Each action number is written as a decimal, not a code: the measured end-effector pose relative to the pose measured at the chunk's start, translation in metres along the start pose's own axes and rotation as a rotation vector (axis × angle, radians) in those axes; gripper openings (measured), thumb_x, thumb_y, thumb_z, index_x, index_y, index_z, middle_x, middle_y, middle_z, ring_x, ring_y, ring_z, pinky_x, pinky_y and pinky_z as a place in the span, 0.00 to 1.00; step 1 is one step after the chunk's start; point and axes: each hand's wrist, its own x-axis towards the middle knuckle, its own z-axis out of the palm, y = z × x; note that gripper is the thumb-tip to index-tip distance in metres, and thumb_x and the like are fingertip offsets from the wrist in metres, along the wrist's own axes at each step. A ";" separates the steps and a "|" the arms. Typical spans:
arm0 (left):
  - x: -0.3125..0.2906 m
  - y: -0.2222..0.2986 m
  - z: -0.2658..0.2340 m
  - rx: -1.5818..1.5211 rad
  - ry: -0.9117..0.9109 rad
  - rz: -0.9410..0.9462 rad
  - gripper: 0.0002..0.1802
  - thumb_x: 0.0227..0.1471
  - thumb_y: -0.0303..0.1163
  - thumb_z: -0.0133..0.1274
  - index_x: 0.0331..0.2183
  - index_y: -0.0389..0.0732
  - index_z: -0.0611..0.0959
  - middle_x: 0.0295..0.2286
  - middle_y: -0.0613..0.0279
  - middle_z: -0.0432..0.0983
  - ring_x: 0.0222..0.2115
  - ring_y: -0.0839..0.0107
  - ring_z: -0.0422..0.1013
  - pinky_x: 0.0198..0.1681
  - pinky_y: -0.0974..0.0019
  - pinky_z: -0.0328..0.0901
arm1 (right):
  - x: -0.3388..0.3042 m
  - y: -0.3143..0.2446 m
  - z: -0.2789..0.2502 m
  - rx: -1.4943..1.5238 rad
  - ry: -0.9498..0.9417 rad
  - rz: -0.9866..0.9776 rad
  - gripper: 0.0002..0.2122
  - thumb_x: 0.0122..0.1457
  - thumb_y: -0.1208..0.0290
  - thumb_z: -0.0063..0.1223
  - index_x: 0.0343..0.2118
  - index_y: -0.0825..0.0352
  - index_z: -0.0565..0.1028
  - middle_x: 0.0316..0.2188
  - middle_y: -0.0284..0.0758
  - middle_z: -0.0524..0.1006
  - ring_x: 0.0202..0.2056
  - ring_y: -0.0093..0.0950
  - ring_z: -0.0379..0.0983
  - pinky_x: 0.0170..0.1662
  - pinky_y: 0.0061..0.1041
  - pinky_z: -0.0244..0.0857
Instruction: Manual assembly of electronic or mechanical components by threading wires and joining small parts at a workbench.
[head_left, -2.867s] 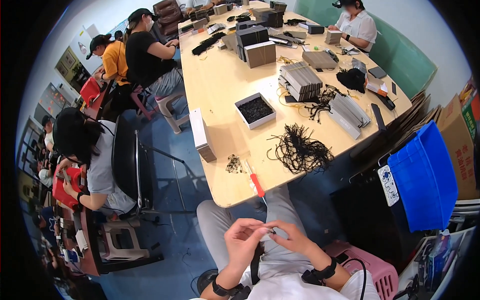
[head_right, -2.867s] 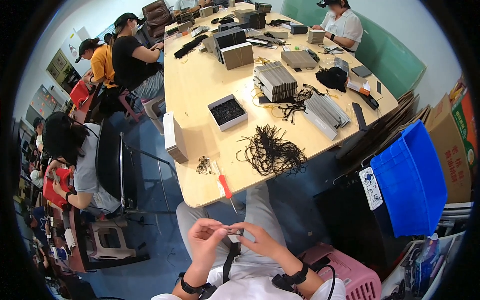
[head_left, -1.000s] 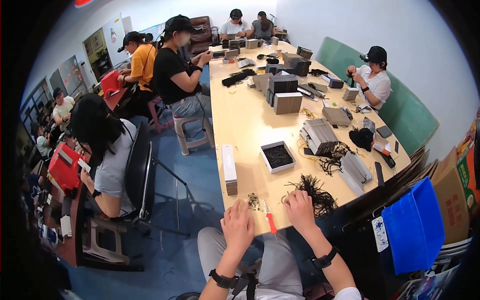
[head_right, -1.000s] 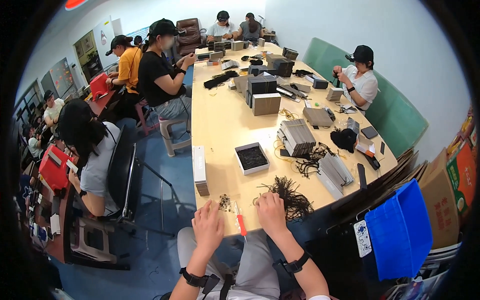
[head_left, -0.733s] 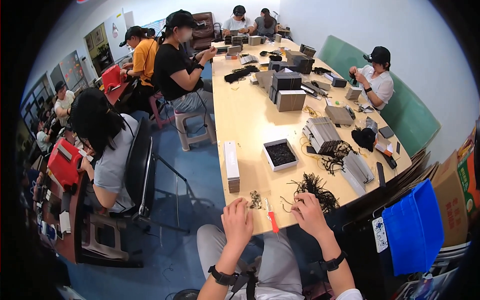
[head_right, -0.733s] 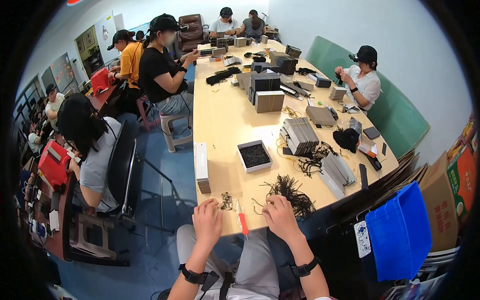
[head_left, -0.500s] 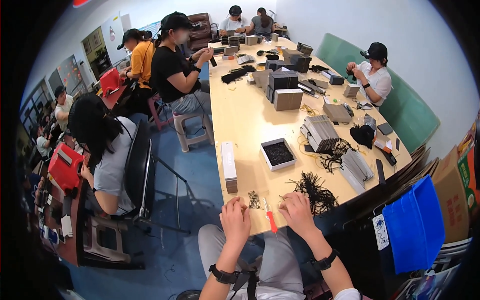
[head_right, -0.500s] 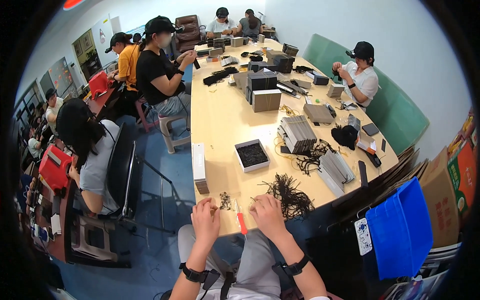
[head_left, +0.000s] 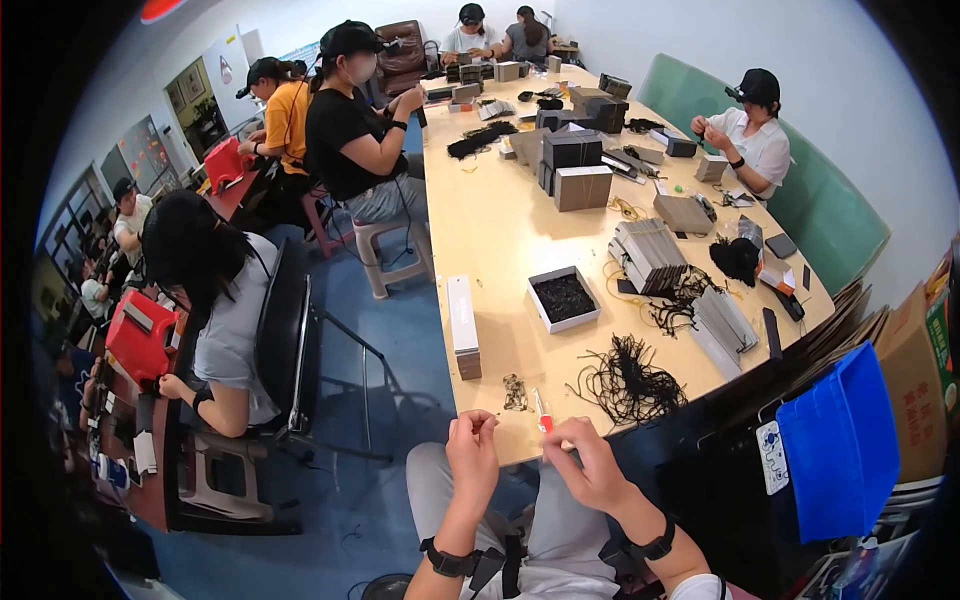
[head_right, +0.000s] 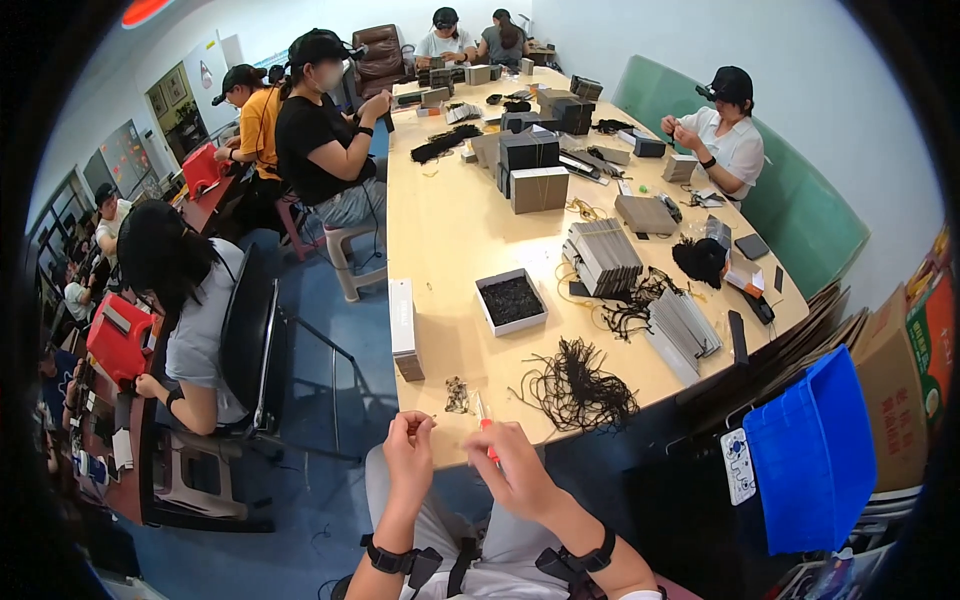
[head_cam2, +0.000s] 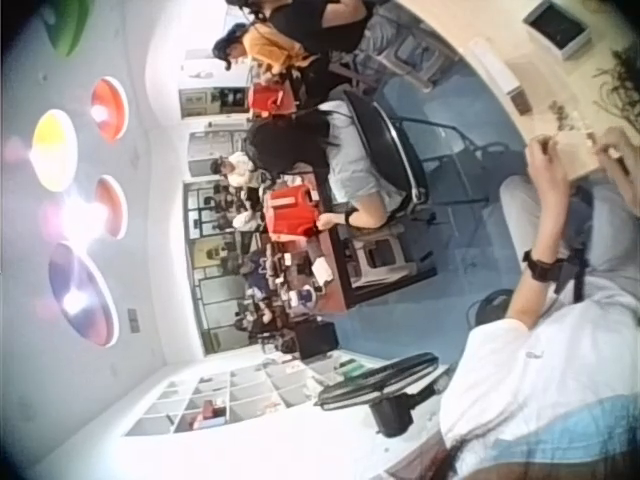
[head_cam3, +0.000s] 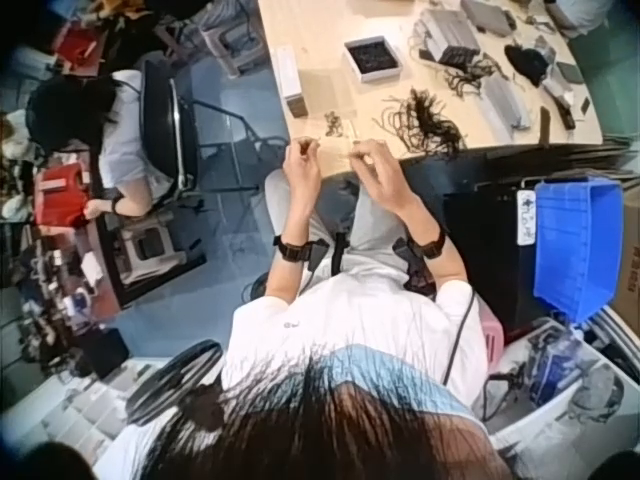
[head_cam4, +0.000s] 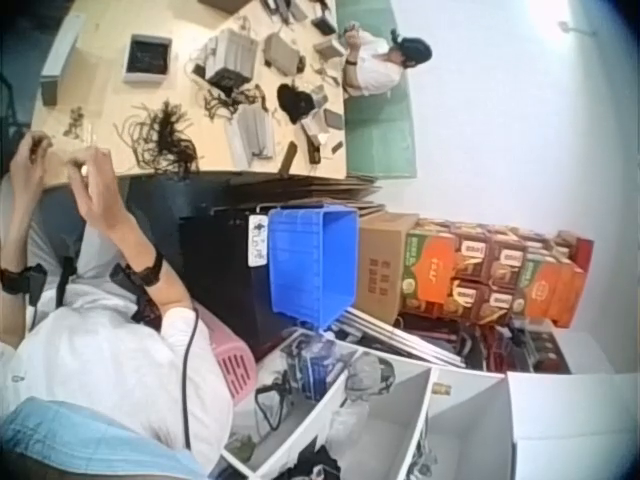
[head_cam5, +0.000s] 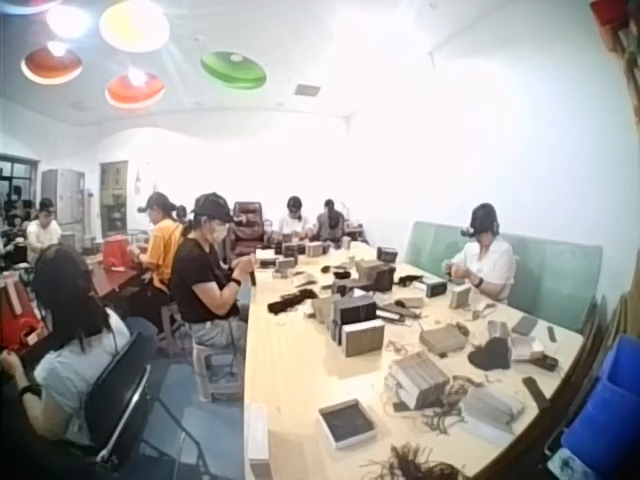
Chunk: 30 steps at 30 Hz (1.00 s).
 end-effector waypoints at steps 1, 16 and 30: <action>-0.002 0.002 0.000 -0.051 -0.015 -0.015 0.03 0.52 0.23 0.52 0.31 0.34 0.75 0.27 0.55 0.74 0.30 0.62 0.70 0.32 0.63 0.66 | -0.003 0.006 0.008 0.097 0.029 0.214 0.06 0.57 0.80 0.48 0.37 0.65 0.69 0.25 0.30 0.72 0.29 0.23 0.67 0.38 0.23 0.60; -0.016 0.002 0.008 0.028 -0.057 0.053 0.08 0.50 0.23 0.56 0.31 0.33 0.73 0.25 0.55 0.75 0.25 0.70 0.73 0.30 0.70 0.66 | -0.006 0.050 0.048 0.194 0.154 0.505 0.06 0.58 0.80 0.47 0.38 0.70 0.67 0.20 0.29 0.70 0.19 0.14 0.61 0.22 0.16 0.56; -0.021 0.000 0.005 0.036 -0.038 0.099 0.08 0.50 0.23 0.56 0.30 0.33 0.72 0.24 0.57 0.74 0.24 0.69 0.72 0.29 0.70 0.66 | -0.009 0.047 0.051 0.244 0.115 0.511 0.04 0.58 0.80 0.47 0.36 0.69 0.68 0.24 0.28 0.72 0.25 0.11 0.64 0.26 0.13 0.58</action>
